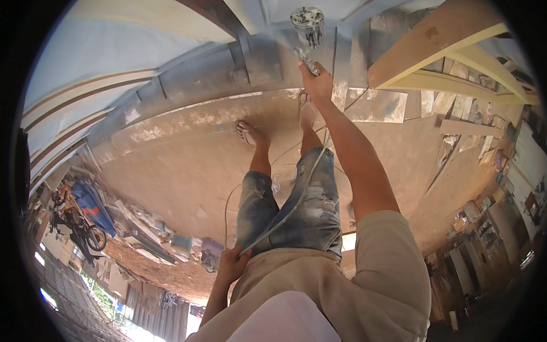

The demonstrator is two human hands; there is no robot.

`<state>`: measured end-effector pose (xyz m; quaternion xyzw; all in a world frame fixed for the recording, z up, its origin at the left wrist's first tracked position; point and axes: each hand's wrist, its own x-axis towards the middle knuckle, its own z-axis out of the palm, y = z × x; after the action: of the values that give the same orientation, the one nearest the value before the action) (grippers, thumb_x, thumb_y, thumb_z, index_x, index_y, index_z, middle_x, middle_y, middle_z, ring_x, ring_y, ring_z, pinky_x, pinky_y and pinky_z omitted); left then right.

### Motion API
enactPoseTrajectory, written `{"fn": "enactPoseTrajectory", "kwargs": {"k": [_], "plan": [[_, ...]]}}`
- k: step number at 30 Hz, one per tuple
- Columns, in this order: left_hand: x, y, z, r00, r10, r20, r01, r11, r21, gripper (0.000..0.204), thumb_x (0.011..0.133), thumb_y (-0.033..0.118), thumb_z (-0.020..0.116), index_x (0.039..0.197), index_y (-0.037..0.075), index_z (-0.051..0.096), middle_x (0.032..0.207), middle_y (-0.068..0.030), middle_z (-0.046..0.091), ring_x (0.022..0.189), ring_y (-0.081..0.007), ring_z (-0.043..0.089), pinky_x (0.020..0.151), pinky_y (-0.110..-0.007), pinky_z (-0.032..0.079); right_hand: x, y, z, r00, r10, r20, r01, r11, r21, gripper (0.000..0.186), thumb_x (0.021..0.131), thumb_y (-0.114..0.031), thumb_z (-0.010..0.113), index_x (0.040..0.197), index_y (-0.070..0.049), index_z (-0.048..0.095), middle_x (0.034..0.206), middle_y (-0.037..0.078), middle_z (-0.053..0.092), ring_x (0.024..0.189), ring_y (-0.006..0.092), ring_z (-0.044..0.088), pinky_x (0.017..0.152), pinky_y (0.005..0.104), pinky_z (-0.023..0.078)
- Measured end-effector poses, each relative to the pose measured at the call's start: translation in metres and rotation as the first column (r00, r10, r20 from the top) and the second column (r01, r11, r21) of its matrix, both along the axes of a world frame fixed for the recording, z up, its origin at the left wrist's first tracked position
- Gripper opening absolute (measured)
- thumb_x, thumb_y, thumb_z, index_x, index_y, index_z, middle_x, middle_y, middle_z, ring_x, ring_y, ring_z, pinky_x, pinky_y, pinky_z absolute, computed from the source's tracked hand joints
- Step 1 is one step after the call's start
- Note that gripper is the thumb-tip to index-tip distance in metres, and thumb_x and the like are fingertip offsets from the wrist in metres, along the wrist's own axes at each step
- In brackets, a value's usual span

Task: The person uses a spray gun to apply a coat of paint to a large wooden door frame that is covered with protective plastic sheeting. The person moves the spray gun in steady, sweeping motions across the surface of the frame.

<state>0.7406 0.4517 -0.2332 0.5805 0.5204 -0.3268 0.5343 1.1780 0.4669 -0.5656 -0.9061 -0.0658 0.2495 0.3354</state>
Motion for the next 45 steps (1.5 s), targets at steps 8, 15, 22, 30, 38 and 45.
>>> {"fn": "enactPoseTrajectory", "kwargs": {"k": [8, 15, 22, 30, 38, 45], "plan": [[-0.016, -0.003, -0.011, 0.997, 0.065, -0.040, -0.064, 0.998, 0.006, 0.027, 0.089, 0.025, 0.070, 0.077, 0.001, 0.066, 0.061, -0.0191, 0.059, 0.053, -0.0259, 0.057, 0.053, -0.040, 0.043, -0.002, 0.018, -0.020, 1.000, 0.015, 0.010, -0.014, 0.999, -0.050, 0.054, 0.083, -0.057, 0.073, 0.097, -0.005, 0.074, 0.080, 0.020, 0.071, 0.080, 0.0404, 0.069, 0.074, 0.0456, 0.052], [-0.027, 0.027, 0.019, 0.982, -0.054, 0.182, 0.029, 0.990, 0.138, 0.028, 0.087, 0.028, 0.070, 0.078, 0.002, 0.065, 0.065, -0.0206, 0.061, 0.058, -0.0347, 0.061, 0.055, -0.043, 0.045, 0.004, 0.037, 0.171, 0.994, -0.044, 0.100, 0.016, 0.966, 0.258, 0.048, 0.085, -0.046, 0.077, 0.097, 0.000, 0.074, 0.070, 0.009, 0.065, 0.068, 0.0188, 0.059, 0.068, 0.0374, 0.048], [-0.049, 0.090, 0.046, 0.852, -0.255, 0.458, 0.075, 0.924, 0.374, 0.022, 0.087, 0.023, 0.070, 0.079, 0.003, 0.068, 0.060, -0.0165, 0.059, 0.052, -0.0248, 0.058, 0.053, -0.039, 0.045, -0.011, 0.047, 0.411, 0.967, -0.083, 0.243, -0.037, 0.892, 0.450, 0.043, 0.089, -0.042, 0.075, 0.097, 0.000, 0.074, 0.065, 0.002, 0.056, 0.065, 0.0098, 0.049, 0.062, 0.0320, 0.044], [-0.048, 0.139, 0.065, 0.694, -0.371, 0.617, 0.031, 0.871, 0.490, 0.024, 0.088, 0.027, 0.069, 0.081, 0.003, 0.067, 0.069, -0.0200, 0.063, 0.061, -0.0345, 0.062, 0.059, -0.042, 0.048, -0.019, 0.053, 0.611, 0.797, -0.170, 0.580, -0.270, 0.758, 0.593, 0.040, 0.093, -0.039, 0.074, 0.075, -0.005, 0.061, 0.062, -0.006, 0.048, 0.058, 0.0059, 0.042, 0.052, 0.0267, 0.034], [-0.048, 0.154, 0.086, 0.563, -0.468, 0.682, -0.033, 0.811, 0.584, 0.035, 0.092, 0.031, 0.065, 0.078, 0.000, 0.058, 0.068, -0.0238, 0.056, 0.058, -0.0343, 0.053, 0.056, -0.044, 0.042, -0.023, 0.053, 0.764, 0.608, -0.302, 0.734, -0.332, 0.743, 0.581, 0.044, 0.090, -0.046, 0.074, 0.076, -0.006, 0.063, 0.063, -0.005, 0.049, 0.060, 0.0065, 0.043, 0.053, 0.0261, 0.035], [-0.050, 0.152, 0.100, 0.629, -0.435, 0.645, -0.047, 0.806, 0.590, 0.040, 0.094, 0.036, 0.065, 0.078, -0.001, 0.059, 0.063, -0.0229, 0.053, 0.054, -0.0342, 0.049, 0.055, -0.044, 0.041, -0.012, 0.072, 0.879, 0.487, -0.463, 0.740, -0.480, 0.567, 0.670, 0.044, 0.088, -0.048, 0.077, 0.076, -0.007, 0.065, 0.065, -0.006, 0.051, 0.060, 0.0052, 0.044, 0.053, 0.0248, 0.034]]}}
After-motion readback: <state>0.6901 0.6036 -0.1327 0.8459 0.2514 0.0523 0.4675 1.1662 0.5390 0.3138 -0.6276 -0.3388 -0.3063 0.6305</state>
